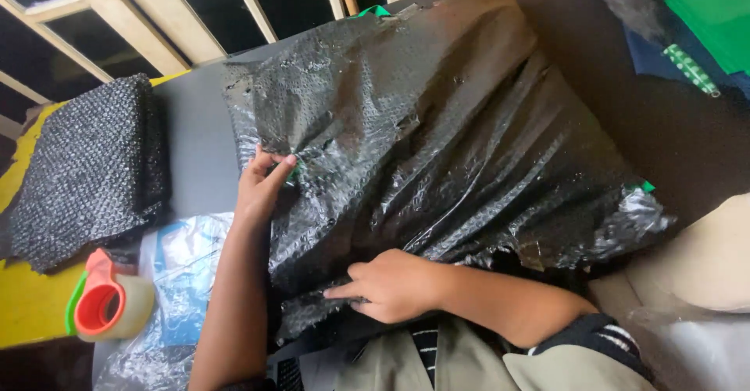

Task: Dusting a green tote bag and wrapping it in black bubble wrap before securing it with adhesive tape.

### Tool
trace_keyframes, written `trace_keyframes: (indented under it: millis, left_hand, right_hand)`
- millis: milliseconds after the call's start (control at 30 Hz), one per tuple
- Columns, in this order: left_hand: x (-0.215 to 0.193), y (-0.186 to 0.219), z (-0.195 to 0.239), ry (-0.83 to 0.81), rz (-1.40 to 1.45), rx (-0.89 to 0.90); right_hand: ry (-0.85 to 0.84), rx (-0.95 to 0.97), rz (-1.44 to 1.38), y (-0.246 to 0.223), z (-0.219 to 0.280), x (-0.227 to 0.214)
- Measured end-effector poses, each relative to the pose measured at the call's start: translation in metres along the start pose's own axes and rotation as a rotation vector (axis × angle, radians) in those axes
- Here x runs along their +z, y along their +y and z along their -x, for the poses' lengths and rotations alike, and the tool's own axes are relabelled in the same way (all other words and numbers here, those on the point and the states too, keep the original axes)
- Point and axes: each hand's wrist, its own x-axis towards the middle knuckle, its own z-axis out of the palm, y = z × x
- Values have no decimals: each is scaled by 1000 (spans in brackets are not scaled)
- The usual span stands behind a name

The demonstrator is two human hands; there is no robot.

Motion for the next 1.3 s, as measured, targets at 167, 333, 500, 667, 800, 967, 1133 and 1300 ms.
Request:
trace_keyframes:
  millis: [167, 333, 500, 667, 800, 967, 1133, 1300]
  left_hand:
    - [-4, -31, -17, 219, 96, 140]
    - [-4, -36, -17, 289, 138, 115]
    - [-12, -27, -14, 299, -182, 67]
    - [-26, 67, 20, -233, -46, 175]
    - [-18, 54, 18, -174, -748, 98]
    - [-9, 54, 25, -142, -836, 79]
    - [-10, 37, 26, -40, -902, 248]
    - [-10, 24, 20, 11, -1111, 361]
  right_hand:
    - [410, -195, -6, -4, -1, 36]
    - [413, -131, 52, 15, -26, 59]
    - [526, -76, 78, 31, -41, 72]
    - [649, -36, 88, 32, -47, 71]
    - [634, -9, 95, 34, -43, 69]
    - [761, -321, -332, 30, 44, 21]
    - [1526, 237, -50, 88, 177, -7]
    - [1461, 975, 259, 207, 241, 66]
